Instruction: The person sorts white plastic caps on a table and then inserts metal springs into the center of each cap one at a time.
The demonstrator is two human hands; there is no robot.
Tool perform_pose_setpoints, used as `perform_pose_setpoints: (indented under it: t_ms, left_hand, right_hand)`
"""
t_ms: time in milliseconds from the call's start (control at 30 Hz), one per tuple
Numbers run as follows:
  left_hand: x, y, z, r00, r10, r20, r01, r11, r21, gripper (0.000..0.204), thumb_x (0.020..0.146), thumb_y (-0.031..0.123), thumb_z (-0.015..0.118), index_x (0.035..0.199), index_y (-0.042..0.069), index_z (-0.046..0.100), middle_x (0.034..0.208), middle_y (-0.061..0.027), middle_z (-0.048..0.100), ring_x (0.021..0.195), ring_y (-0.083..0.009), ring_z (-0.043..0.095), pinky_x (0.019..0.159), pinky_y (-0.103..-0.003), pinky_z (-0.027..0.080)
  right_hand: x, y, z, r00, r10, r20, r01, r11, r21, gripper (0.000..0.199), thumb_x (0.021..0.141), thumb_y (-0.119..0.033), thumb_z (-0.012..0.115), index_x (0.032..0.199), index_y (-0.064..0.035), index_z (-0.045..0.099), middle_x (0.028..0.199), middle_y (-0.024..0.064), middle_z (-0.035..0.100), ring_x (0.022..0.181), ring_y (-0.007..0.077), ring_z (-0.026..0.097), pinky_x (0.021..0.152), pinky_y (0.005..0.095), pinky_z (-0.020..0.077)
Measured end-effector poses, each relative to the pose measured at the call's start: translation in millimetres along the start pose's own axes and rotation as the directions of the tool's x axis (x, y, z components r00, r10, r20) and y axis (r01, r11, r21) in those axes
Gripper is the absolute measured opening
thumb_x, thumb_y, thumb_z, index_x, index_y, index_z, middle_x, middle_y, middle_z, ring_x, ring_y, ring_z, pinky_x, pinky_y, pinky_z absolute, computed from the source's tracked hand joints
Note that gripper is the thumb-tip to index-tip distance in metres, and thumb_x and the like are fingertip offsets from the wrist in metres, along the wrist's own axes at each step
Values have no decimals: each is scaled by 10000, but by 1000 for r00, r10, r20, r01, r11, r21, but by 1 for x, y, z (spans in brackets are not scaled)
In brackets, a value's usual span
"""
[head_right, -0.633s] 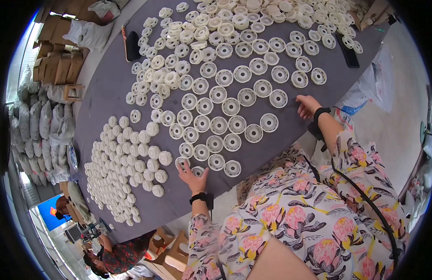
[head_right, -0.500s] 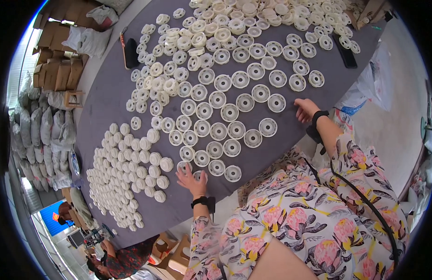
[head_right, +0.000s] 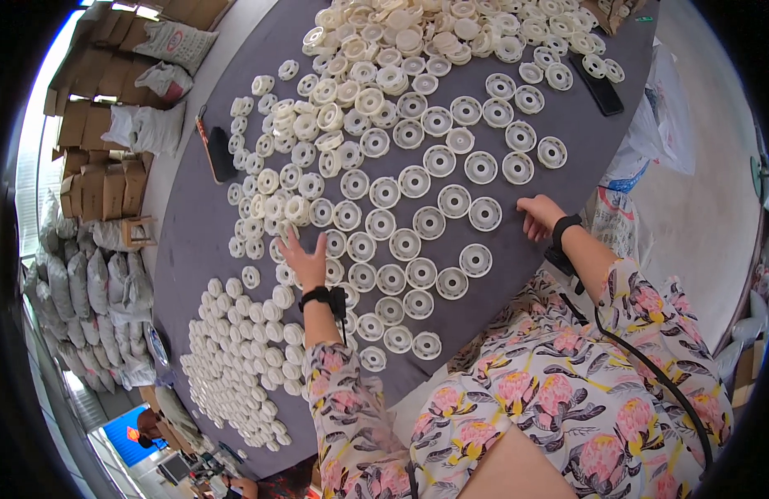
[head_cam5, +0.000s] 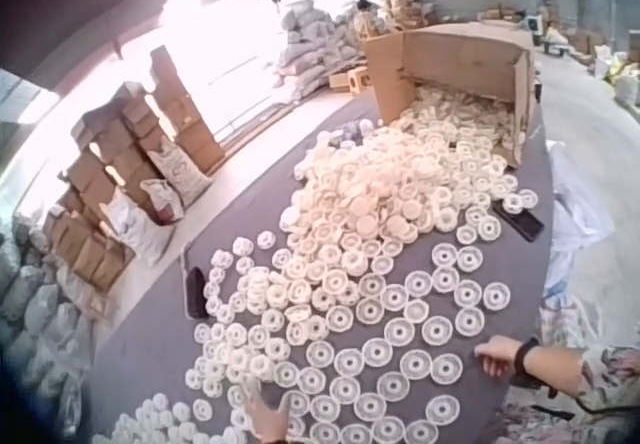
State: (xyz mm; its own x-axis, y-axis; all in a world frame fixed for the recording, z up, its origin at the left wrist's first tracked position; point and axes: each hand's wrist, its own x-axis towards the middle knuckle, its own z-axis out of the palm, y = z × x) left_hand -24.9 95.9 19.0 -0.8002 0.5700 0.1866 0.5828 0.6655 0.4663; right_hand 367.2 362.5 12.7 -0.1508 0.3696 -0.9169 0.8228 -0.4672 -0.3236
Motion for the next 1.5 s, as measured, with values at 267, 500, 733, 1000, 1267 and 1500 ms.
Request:
perform_pose_setpoints:
  t_ms: [267, 500, 733, 1000, 1267, 1500]
  left_hand:
    - [92, 6, 53, 969, -249, 10, 244, 956, 164, 724, 713, 411, 682, 1290, 65, 414, 1288, -334, 303, 1177, -443, 357, 981, -444, 313]
    - [78, 5, 55, 979, -191, 66, 189, 981, 32, 687, 660, 296, 719, 1224, 16, 445, 1141, -213, 494, 1073, -349, 471, 911, -416, 376]
    - [71, -20, 44, 971, -141, 193, 165, 980, -114, 551, 654, 114, 638, 1168, 2, 473, 1073, -204, 560, 993, -344, 521, 878, -399, 397]
    - [72, -18, 28, 963, -269, 20, 267, 962, 61, 430, 762, 123, 494, 1173, -1, 471, 1037, -206, 585, 945, -358, 556, 834, -410, 421]
    - [101, 45, 22, 850, -432, 301, 309, 872, 379, 858, 649, 570, 643, 1246, -15, 448, 1191, -231, 519, 1098, -355, 504, 928, -402, 391]
    - [80, 17, 21, 938, -329, 107, 306, 933, 186, 809, 629, 543, 682, 1150, -51, 505, 1090, -232, 576, 1039, -350, 540, 879, -392, 419]
  right_hand:
    - [6, -20, -14, 1000, -5, 4, 4, 1000, 29, 432, 730, -355, 504, 595, 46, 591, 526, 172, 586, 383, 234, 548, 358, 293, 414]
    - [12, -20, -21, 1000, -12, 14, 11, 999, 38, 433, 731, -364, 502, 596, 39, 591, 531, 168, 590, 391, 230, 553, 369, 302, 410]
    - [4, -13, -17, 1000, -27, 14, 27, 999, 32, 433, 729, -364, 501, 595, 38, 590, 525, 169, 587, 387, 231, 549, 363, 308, 398]
    - [0, -16, -21, 1000, -25, -6, 25, 998, 50, 427, 732, -356, 508, 593, 39, 590, 515, 171, 579, 379, 230, 542, 346, 300, 394]
    - [6, -15, -14, 1000, -13, -1, 13, 998, 59, 429, 731, -364, 514, 586, 33, 592, 518, 161, 581, 386, 231, 546, 352, 295, 402]
    - [10, -10, -20, 1000, -29, 7, 29, 999, 45, 438, 735, -367, 501, 581, 33, 594, 517, 157, 584, 385, 235, 553, 350, 294, 408]
